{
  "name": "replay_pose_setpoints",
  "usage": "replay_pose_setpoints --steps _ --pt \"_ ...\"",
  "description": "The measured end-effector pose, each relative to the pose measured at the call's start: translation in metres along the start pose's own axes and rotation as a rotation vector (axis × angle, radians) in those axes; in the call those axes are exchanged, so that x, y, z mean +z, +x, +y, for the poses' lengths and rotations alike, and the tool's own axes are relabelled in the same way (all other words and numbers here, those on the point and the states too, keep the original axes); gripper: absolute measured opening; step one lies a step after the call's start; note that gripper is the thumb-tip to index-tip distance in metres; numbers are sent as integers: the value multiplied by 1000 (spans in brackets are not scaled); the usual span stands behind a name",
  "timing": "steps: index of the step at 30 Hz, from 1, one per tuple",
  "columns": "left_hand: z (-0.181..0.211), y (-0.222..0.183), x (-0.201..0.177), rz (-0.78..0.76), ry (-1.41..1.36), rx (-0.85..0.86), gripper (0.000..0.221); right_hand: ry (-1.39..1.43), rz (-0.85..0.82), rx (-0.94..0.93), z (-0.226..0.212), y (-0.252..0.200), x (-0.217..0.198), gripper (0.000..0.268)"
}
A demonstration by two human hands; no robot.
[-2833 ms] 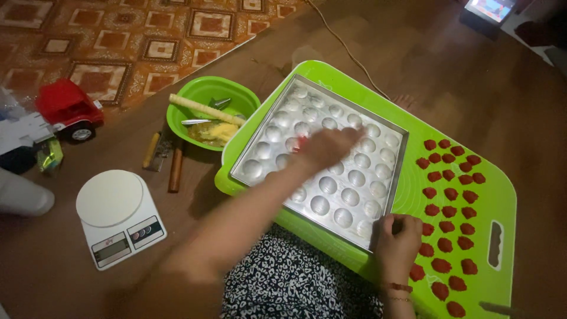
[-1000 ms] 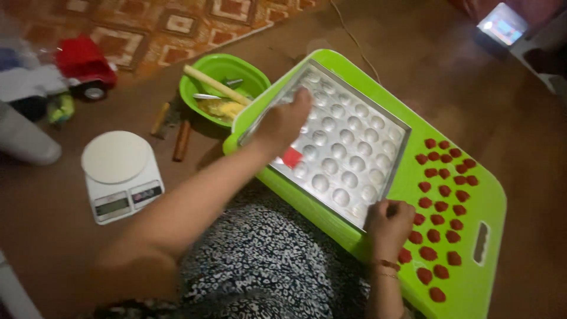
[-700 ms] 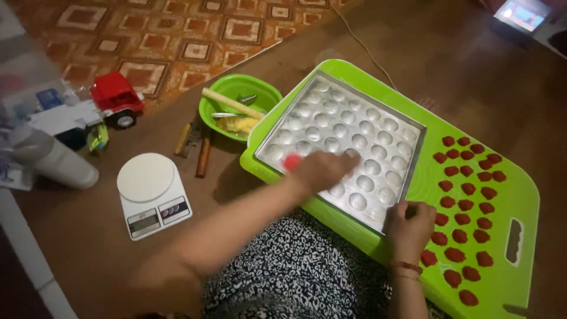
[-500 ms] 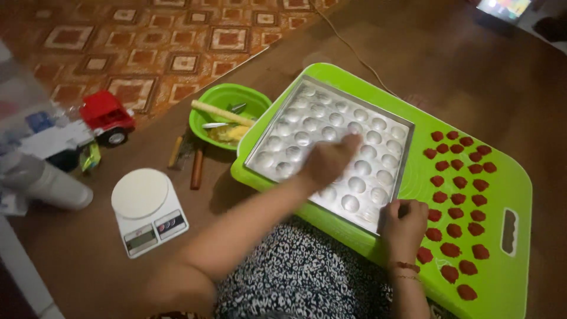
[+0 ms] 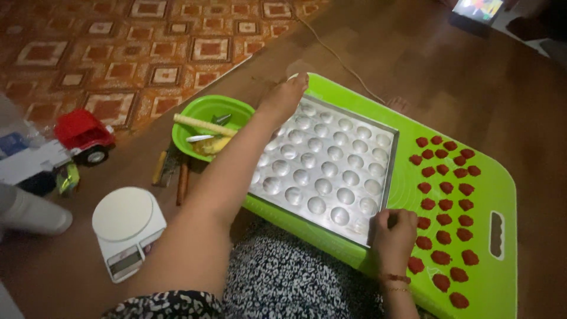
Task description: Using a spoon to transfer small portions of red dough from a mat to a baking tray.
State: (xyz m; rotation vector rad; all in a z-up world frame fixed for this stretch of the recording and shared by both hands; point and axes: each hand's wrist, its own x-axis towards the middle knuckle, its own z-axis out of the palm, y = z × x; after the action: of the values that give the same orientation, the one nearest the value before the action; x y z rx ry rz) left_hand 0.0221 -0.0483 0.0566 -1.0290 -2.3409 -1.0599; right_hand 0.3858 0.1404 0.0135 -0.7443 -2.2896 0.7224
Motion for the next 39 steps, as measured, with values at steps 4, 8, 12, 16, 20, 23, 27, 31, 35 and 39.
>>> replay_pose_setpoints --steps 4,8,12,16,20,23,27,31,35,39 --pt "3 -24 -25 -14 164 -21 39 -11 -6 -51 8 1 5 16" --pt "71 -74 -96 -179 87 -330 31 -49 21 -124 25 4 12 14" --pt "65 -148 -98 -150 164 -281 21 -15 37 -121 18 2 12 14" --pt "45 -187 -111 -110 891 138 10 -43 39 -82 29 3 19 17" --pt "99 -180 -138 -36 -5 -357 23 51 6 -49 14 1 8 20" --pt "160 -169 -116 -234 -275 -780 21 30 7 -41 5 -1 3 22" --pt "227 -158 -77 -342 -426 -684 20 25 -5 -6 4 -3 0 22" --pt "241 -153 -18 -322 -545 -471 24 25 -13 -33 8 -1 0 21" --pt "248 -149 16 -224 -809 -433 24 88 -36 -53 13 0 -2 23" --pt "239 -120 32 -174 -861 -474 24 102 -24 -52 8 -1 -3 26"
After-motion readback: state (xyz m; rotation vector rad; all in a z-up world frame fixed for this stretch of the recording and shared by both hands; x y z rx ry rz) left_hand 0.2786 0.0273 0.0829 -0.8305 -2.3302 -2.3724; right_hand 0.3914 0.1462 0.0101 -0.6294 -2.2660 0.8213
